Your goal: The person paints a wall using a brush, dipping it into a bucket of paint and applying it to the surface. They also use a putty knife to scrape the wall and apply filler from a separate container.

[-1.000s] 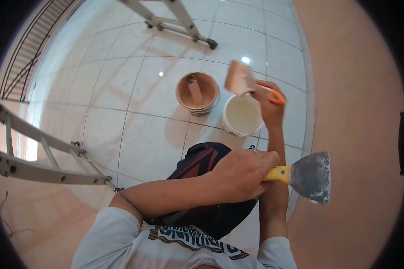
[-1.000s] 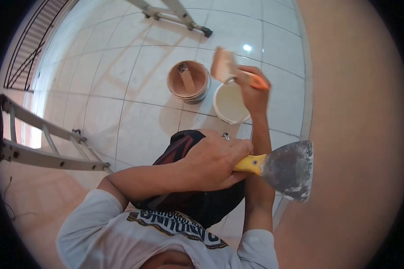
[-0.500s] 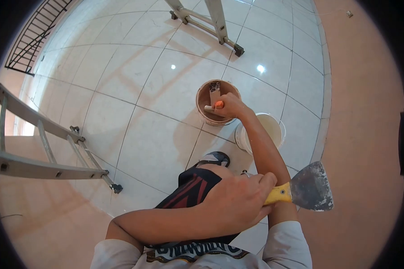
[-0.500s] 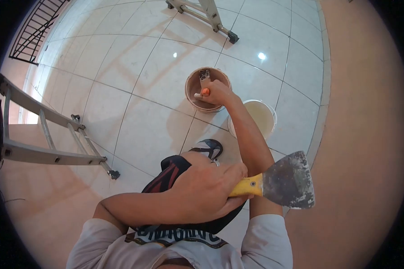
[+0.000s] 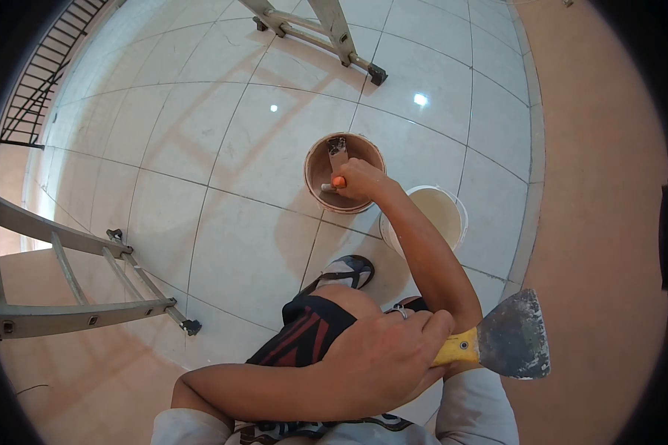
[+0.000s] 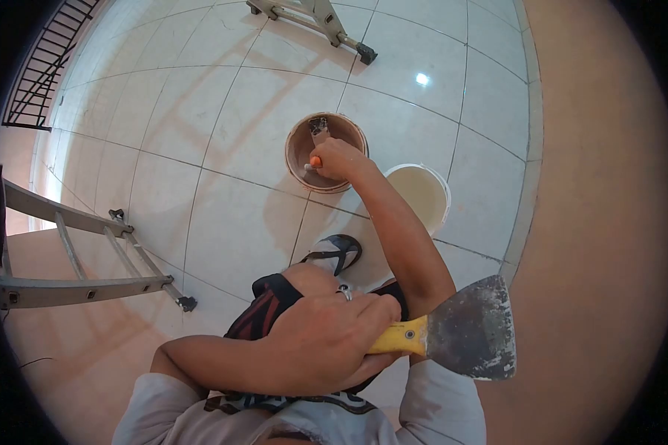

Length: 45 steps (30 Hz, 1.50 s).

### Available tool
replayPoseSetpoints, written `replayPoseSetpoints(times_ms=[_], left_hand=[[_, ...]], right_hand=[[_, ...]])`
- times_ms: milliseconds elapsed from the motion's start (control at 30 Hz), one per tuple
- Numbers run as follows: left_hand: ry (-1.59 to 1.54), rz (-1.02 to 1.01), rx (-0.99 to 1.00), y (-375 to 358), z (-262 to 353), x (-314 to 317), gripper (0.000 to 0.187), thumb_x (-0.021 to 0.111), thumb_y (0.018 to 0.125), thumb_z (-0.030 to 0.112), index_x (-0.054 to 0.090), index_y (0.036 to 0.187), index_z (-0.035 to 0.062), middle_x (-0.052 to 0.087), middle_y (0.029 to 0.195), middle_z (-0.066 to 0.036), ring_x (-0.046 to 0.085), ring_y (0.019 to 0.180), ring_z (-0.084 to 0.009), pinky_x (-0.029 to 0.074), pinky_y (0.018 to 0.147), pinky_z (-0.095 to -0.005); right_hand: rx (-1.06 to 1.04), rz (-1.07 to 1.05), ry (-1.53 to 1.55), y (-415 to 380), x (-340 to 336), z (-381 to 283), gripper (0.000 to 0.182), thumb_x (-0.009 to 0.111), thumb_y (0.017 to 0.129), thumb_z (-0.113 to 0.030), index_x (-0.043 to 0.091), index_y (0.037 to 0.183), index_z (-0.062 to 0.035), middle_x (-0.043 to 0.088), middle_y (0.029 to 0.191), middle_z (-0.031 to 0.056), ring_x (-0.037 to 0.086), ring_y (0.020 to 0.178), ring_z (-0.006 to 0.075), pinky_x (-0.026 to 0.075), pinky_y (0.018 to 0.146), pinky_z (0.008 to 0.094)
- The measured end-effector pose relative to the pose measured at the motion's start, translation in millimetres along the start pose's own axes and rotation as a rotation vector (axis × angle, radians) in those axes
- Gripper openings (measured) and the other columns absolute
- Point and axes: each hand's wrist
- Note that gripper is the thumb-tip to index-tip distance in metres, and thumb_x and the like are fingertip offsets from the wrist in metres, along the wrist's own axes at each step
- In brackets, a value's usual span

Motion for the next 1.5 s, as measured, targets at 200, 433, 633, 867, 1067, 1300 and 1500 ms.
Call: replayPoseSetpoints(times_ms=[200, 433, 633, 867, 1067, 1300, 1500], left_hand=[[-0.019, 0.002, -0.037, -1, 0, -2, 0.033, 0.067, 0.082, 0.030, 0.048, 0.093, 0.0054, 0.057, 0.072, -0.011, 0.060, 0.063, -0.0268, 0.047, 0.052, -0.0359], [-0.039, 0.034, -0.029, -2, 8, 4, 0.034, 0.067, 0.081, 0.030, 0.048, 0.094, 0.0047, 0.058, 0.074, -0.011, 0.061, 0.064, -0.0280, 0.048, 0.053, -0.0361], [-0.051, 0.036, -0.026, -1, 13, 4, 0.034, 0.067, 0.082, 0.030, 0.048, 0.093, 0.0043, 0.058, 0.075, -0.012, 0.061, 0.066, -0.0292, 0.048, 0.054, -0.0373], [-0.009, -0.016, -0.019, -9, 22, 3, 0.036, 0.064, 0.084, 0.028, 0.046, 0.096, -0.0007, 0.057, 0.078, -0.013, 0.062, 0.072, -0.0256, 0.049, 0.058, -0.0338], [-0.030, 0.000, -0.026, -9, 26, 13, 0.036, 0.063, 0.085, 0.029, 0.046, 0.097, -0.0002, 0.059, 0.080, -0.014, 0.062, 0.069, -0.0267, 0.050, 0.057, -0.0341], [0.026, 0.009, -0.040, -14, 28, 11, 0.035, 0.064, 0.085, 0.031, 0.047, 0.096, 0.0023, 0.059, 0.074, -0.012, 0.061, 0.066, -0.0278, 0.047, 0.055, -0.0362], [0.072, 0.073, -0.047, -14, 35, 19, 0.034, 0.065, 0.083, 0.035, 0.051, 0.092, 0.0057, 0.059, 0.074, -0.009, 0.060, 0.064, -0.0286, 0.042, 0.056, -0.0407]], right_hand=[[0.007, -0.001, 0.061, 2, 3, 5, 0.014, 0.065, 0.074, -0.013, 0.069, 0.087, -0.0105, 0.066, 0.089, 0.0174, 0.062, 0.087, 0.0359, 0.050, 0.078, 0.0434], [0.023, 0.060, 0.084, -15, 0, 2, 0.014, 0.066, 0.074, -0.015, 0.070, 0.087, -0.0111, 0.066, 0.089, 0.0174, 0.062, 0.085, 0.0355, 0.050, 0.077, 0.0426], [0.030, 0.188, 0.300, -41, -25, 4, 0.016, 0.070, 0.072, -0.020, 0.072, 0.084, -0.0101, 0.068, 0.083, 0.0166, 0.063, 0.082, 0.0340, 0.050, 0.075, 0.0405], [0.086, 0.093, 0.229, -30, -4, 4, 0.017, 0.068, 0.073, -0.022, 0.073, 0.085, -0.0108, 0.067, 0.084, 0.0179, 0.063, 0.082, 0.0347, 0.051, 0.077, 0.0397], [0.079, 0.120, 0.112, -34, 14, 9, 0.016, 0.067, 0.074, -0.021, 0.072, 0.087, -0.0124, 0.066, 0.087, 0.0193, 0.062, 0.083, 0.0370, 0.050, 0.077, 0.0411], [0.056, 0.306, 0.308, -80, -33, -10, 0.018, 0.070, 0.072, -0.015, 0.072, 0.089, -0.0088, 0.067, 0.077, 0.0140, 0.062, 0.068, 0.0265, 0.050, 0.067, 0.0343], [0.156, 0.400, 0.381, -108, -38, -26, 0.017, 0.069, 0.073, -0.011, 0.071, 0.090, -0.0087, 0.067, 0.078, 0.0118, 0.063, 0.072, 0.0207, 0.050, 0.068, 0.0321]])
Point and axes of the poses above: each hand's wrist, its own y-axis towards the middle knuckle, its own x-axis out of the palm, z = x × y
